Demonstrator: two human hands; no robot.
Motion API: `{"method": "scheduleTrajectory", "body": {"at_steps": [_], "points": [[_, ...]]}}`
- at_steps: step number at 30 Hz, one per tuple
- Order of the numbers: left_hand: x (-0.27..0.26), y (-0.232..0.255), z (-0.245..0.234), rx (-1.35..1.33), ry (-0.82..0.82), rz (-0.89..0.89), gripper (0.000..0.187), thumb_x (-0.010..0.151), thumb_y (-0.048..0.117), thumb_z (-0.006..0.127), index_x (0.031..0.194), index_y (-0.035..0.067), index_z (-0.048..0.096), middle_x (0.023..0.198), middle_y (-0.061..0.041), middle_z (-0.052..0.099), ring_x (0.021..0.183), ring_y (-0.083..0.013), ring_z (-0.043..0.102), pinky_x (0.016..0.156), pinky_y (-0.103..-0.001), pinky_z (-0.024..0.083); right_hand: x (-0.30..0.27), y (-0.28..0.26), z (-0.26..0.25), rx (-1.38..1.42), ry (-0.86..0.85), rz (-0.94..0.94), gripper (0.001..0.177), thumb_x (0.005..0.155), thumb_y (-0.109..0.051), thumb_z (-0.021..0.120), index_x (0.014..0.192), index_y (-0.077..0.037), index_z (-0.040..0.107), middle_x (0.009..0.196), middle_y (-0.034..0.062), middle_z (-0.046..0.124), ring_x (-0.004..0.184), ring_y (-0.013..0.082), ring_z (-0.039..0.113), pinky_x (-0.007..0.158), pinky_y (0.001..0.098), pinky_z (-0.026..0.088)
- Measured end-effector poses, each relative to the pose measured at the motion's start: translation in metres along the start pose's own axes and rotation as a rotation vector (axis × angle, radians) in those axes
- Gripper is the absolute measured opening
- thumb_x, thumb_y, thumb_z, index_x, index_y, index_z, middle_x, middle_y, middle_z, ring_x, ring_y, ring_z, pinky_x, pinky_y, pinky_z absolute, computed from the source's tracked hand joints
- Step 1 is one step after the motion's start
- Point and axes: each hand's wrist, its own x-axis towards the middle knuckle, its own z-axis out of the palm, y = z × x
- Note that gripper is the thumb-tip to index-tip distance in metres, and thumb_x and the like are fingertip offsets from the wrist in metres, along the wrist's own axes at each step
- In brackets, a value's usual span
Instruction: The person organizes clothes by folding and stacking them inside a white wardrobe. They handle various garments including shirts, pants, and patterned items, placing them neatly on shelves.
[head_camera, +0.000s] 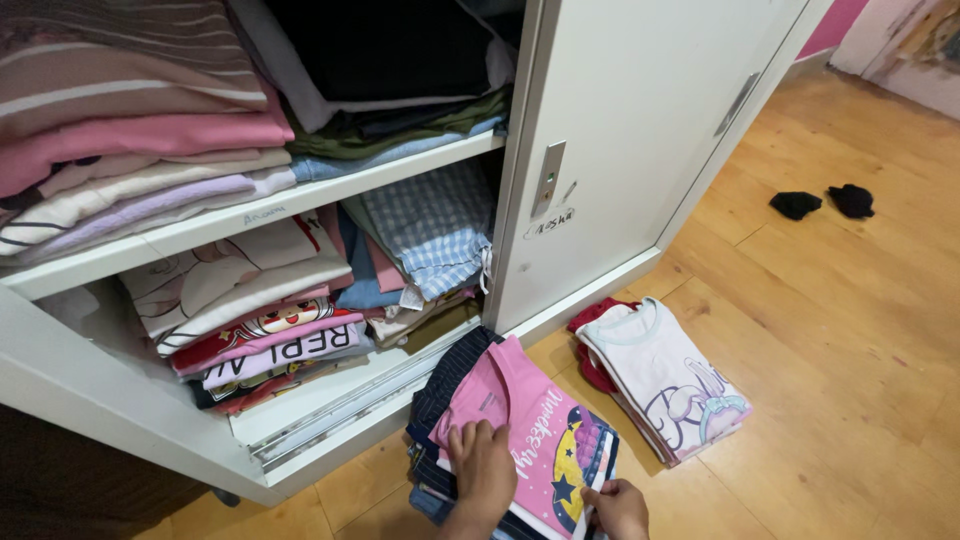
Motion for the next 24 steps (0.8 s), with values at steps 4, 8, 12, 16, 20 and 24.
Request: {"method": "scheduleTrajectory", "body": {"at_steps": [4,8,12,16,20,24], "points": [[-0.012,-0.004,0.002,-0.023,0.034,0.011,0.048,0.084,0.006,0.065,0.132,0.007,0.064,0.118,-0.011,0.058,0.125,-0.0295,0.043,0.119,-0.061,0.007,-0.008,0.003,0.012,-0.24,0.262,-0.184,0.035,0.065,-0.02,0.093,0.085,-0.002,0.07,0.07,0.0093,0.073,0.066,0.0232,0.073,0.067,0.0357,0.057],[-0.012,-0.002,-0.011,0.002,-0.068,-0.006,0.048,0.089,0.012,0.064,0.137,0.012,0.06,0.126,-0.011,0.055,0.133,-0.0294,0.04,0.121,-0.064,0.004,-0.009,-0.01,0.007,-0.329,0.195,-0.114,0.034,0.07,-0.023,0.093,0.09,-0.002,0.075,0.078,0.0111,0.075,0.075,0.0224,0.074,0.074,0.0329,0.057],[-0.01,0.006,-0.029,-0.095,-0.072,-0.103,0.072,0.087,0.014,0.064,0.155,0.016,0.039,0.146,-0.012,0.043,0.143,-0.0287,0.03,0.122,-0.064,0.0,-0.012,-0.032,-0.004,0.172,-0.209,0.12,0.03,0.082,-0.013,0.086,0.094,0.011,0.073,0.077,0.0197,0.068,0.064,0.0306,0.06,0.058,0.04,0.044],[-0.01,-0.001,-0.048,-0.067,0.066,-0.131,0.077,0.088,0.026,0.064,0.158,0.021,0.033,0.167,-0.02,0.015,0.154,-0.0392,0.009,0.116,-0.066,-0.001,-0.024,-0.059,0.007,0.642,-0.353,0.166,0.024,0.084,0.0,0.068,0.107,0.007,0.067,0.092,0.0178,0.077,0.077,0.0272,0.073,0.069,0.0383,0.06],[-0.01,-0.019,-0.053,0.033,-0.201,-0.14,0.065,0.098,0.039,0.054,0.158,0.025,0.032,0.169,-0.02,0.002,0.154,-0.0418,-0.004,0.117,-0.068,-0.008,-0.044,-0.08,0.011,0.731,-0.365,0.148,0.032,0.088,0.004,0.058,0.119,0.009,0.061,0.103,0.0228,0.074,0.084,0.0303,0.074,0.074,0.0421,0.062],[-0.014,-0.037,-0.043,0.027,-0.148,-0.319,0.058,0.097,0.044,0.048,0.153,0.033,0.039,0.168,-0.017,0.006,0.155,-0.0414,0.002,0.119,-0.068,-0.001,-0.057,-0.104,-0.013,0.826,-0.408,0.064,0.039,0.084,0.008,0.052,0.122,0.003,0.055,0.107,0.024,0.072,0.087,0.0331,0.074,0.078,0.0465,0.062]]}}
